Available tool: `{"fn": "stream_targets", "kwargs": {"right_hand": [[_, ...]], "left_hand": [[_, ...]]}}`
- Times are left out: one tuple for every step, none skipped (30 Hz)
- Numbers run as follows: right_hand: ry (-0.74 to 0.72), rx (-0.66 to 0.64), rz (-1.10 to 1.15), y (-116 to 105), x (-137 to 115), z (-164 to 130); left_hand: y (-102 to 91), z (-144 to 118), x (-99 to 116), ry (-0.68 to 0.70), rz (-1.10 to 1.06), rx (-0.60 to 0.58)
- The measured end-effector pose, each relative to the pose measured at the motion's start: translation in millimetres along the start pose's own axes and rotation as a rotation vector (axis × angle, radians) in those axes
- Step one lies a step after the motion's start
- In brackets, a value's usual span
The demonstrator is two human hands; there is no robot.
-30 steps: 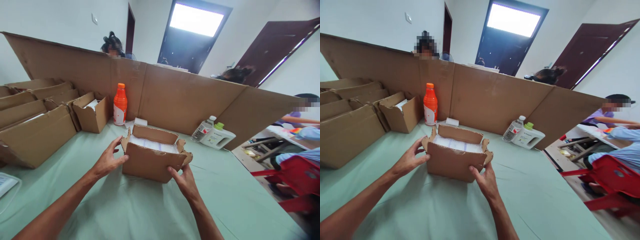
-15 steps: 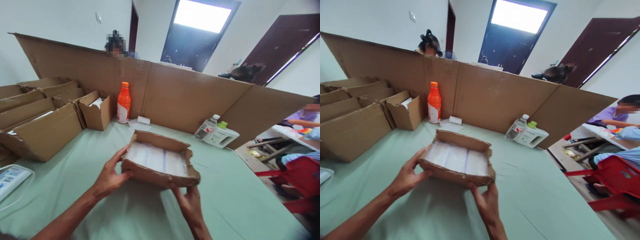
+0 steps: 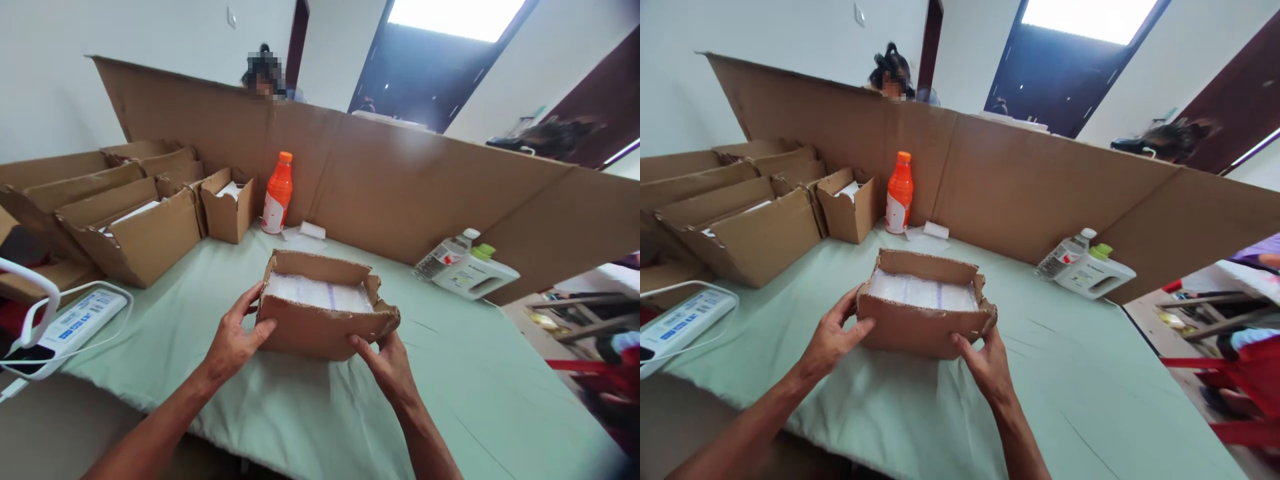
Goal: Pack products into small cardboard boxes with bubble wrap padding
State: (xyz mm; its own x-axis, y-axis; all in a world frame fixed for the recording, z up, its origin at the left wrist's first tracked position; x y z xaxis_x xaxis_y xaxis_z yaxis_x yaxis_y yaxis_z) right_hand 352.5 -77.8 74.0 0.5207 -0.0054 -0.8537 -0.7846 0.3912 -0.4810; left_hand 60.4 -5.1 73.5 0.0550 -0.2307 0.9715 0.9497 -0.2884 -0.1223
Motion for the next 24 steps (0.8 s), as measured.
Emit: {"fn": "stream_targets", "kwargs": {"right_hand": [[0.016,0.011,0.023,2.9,1.2,0.3],[0.031,0.024,0.045,6.5,2.6,0.8],[0.045,0.035,0.061,10.4,4.5,1.0],[0.055,0.046,0.065,14.2,6.8,0.6],[0.059,0.054,0.061,17.4,9.3,-0.5],[0.060,0.053,0.054,20.2,12.0,-2.3],[0.059,0.045,0.050,22.4,15.0,-4.6],[0.060,0.032,0.051,24.0,18.2,-7.2],[0.063,0.015,0.054,25.3,21.5,-9.5],[0.066,-0.001,0.059,26.4,24.7,-11.1],[0.067,-0.019,0.060,27.6,27.3,-11.7],[0.065,-0.032,0.059,29.3,29.2,-10.7],[0.057,-0.045,0.055,32.0,30.1,-8.1],[0.044,-0.064,0.050,36.3,29.7,-3.6],[0.025,-0.090,0.050,42.3,28.0,2.6],[0.003,-0.122,0.051,50.4,24.9,10.4],[-0.022,-0.158,0.053,60.5,20.4,19.4],[-0.050,-0.197,0.055,72.5,14.8,29.5],[-0.081,-0.241,0.060,86.4,8.3,40.1],[-0.112,-0.287,0.072,101.8,1.1,50.8],[-0.141,-0.334,0.089,118.5,-6.4,61.3],[-0.169,-0.378,0.108,136.0,-13.9,71.2],[-0.193,-0.417,0.127,153.9,-21.1,80.2],[-0.211,-0.447,0.143,171.7,-27.7,88.2]], "left_hand": [[-3.1,-2.6,-0.4,0.011,-0.045,-0.021],[-6.5,-5.4,-1.2,0.017,-0.083,-0.040],[-9.8,-8.3,-2.6,0.017,-0.109,-0.053],[-12.3,-11.4,-4.7,0.013,-0.121,-0.063],[-13.8,-14.6,-7.5,0.007,-0.117,-0.068],[-13.9,-18.0,-11.0,-0.002,-0.102,-0.075],[-12.8,-21.3,-14.8,-0.006,-0.079,-0.080],[-10.8,-24.5,-18.5,-0.003,-0.049,-0.081],[-8.3,-27.6,-21.9,0.006,-0.013,-0.076],[-5.4,-30.4,-24.9,0.017,0.024,-0.065],[-2.8,-33.1,-27.2,0.027,0.058,-0.050],[-0.6,-35.5,-28.9,0.035,0.087,-0.029],[0.8,-37.8,-30.1,0.039,0.112,0.000],[0.9,-39.9,-31.0,0.038,0.133,0.039],[-0.2,-41.9,-31.8,0.029,0.148,0.087],[-2.5,-44.0,-32.8,0.012,0.158,0.141],[-5.9,-46.2,-34.2,-0.007,0.162,0.199],[-10.3,-48.5,-36.0,-0.028,0.163,0.256],[-15.2,-50.9,-38.4,-0.048,0.161,0.310],[-20.6,-53.4,-41.1,-0.061,0.162,0.363],[-26.3,-55.8,-44.2,-0.067,0.168,0.413],[-32.0,-58.0,-47.5,-0.067,0.178,0.458],[-37.5,-59.7,-51.0,-0.063,0.191,0.495],[-42.5,-60.9,-54.4,-0.056,0.206,0.523]]}}
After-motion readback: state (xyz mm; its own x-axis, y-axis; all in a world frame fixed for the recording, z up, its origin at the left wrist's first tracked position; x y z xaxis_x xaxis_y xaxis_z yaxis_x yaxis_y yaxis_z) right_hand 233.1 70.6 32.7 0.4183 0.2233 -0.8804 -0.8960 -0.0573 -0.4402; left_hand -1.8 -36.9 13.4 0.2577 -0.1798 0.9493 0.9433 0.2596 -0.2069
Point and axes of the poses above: each hand's wrist, its own z-axis towards the middle knuckle, its own y-axis out of the palm, x = y × z, the point moved 3 cm from there along z, towards the middle knuckle, and after that the axes turned 5 degrees about -x, right-handed, at the moved point
